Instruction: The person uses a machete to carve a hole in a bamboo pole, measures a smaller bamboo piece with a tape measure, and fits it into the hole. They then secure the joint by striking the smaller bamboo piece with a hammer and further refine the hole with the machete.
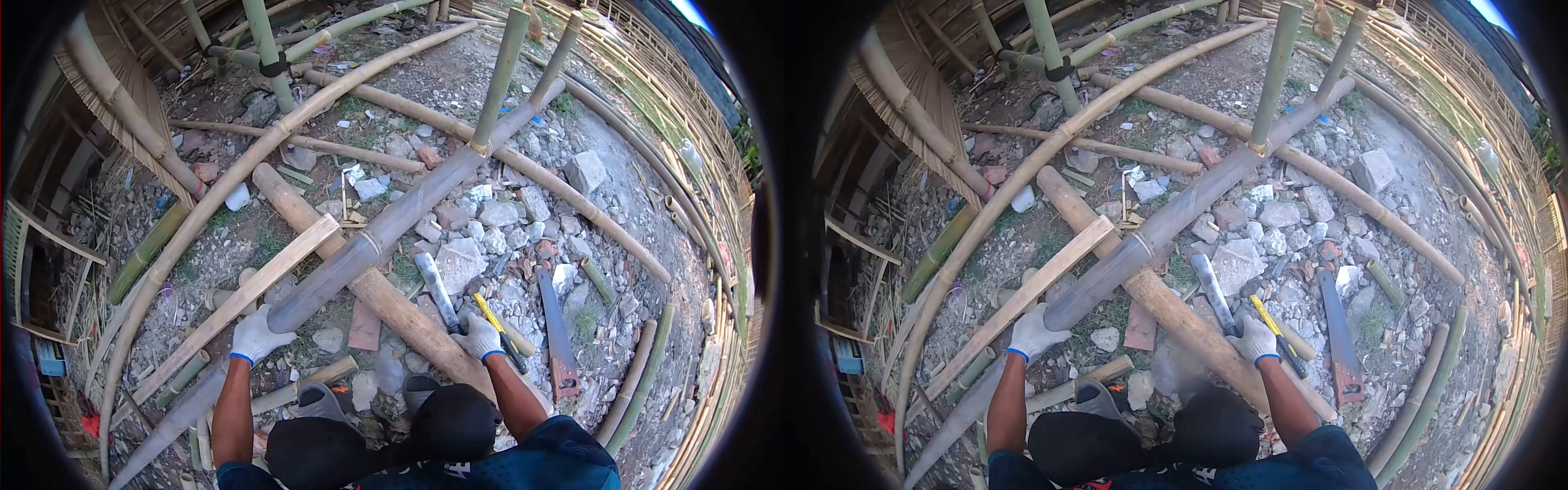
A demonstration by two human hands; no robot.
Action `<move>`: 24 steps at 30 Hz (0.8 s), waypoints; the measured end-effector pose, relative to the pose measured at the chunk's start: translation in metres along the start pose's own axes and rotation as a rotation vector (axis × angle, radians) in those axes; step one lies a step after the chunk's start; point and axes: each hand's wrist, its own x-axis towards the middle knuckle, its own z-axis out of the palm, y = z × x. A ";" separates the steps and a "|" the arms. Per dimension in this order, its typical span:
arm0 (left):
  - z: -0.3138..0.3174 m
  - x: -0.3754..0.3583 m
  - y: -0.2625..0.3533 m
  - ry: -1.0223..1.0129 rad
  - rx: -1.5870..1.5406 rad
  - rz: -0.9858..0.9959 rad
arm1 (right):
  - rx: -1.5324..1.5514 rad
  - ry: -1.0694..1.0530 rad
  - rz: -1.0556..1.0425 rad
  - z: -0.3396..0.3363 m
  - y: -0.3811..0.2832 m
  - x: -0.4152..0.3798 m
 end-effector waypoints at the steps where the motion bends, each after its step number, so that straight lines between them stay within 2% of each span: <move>1: 0.000 0.000 0.000 -0.011 0.003 -0.008 | -0.019 -0.011 -0.017 -0.001 0.001 0.002; 3: 0.003 -0.005 0.004 0.002 0.003 -0.007 | -0.033 -0.041 -0.033 -0.003 0.006 0.002; 6: -0.006 -0.002 0.009 -0.007 -0.025 -0.004 | 0.020 0.052 -0.055 0.006 0.005 0.001; 7: -0.009 -0.003 0.013 -0.009 -0.097 0.020 | 0.042 -0.025 0.018 0.003 -0.001 0.000; 9: 0.001 0.011 0.015 0.047 0.029 0.005 | 0.092 0.058 0.023 0.017 0.005 -0.001; 12: -0.005 0.024 0.037 0.053 0.021 0.016 | -0.007 0.112 0.018 0.010 0.001 -0.004; 16: -0.008 0.035 0.036 0.028 -0.045 0.050 | 0.088 0.250 -0.022 0.012 0.007 -0.010; 17: 0.000 0.036 0.031 0.093 -0.041 0.065 | 0.112 0.258 -0.022 0.010 0.005 -0.011; 19: -0.008 0.033 0.032 0.041 -0.034 0.043 | 0.245 0.372 -0.176 0.012 0.012 -0.011; 21: -0.001 0.036 0.028 0.068 -0.036 0.030 | 0.571 0.254 0.045 -0.004 -0.002 -0.013; 24: 0.000 0.037 0.023 0.078 -0.049 0.028 | 0.708 0.269 -0.004 -0.027 -0.038 -0.014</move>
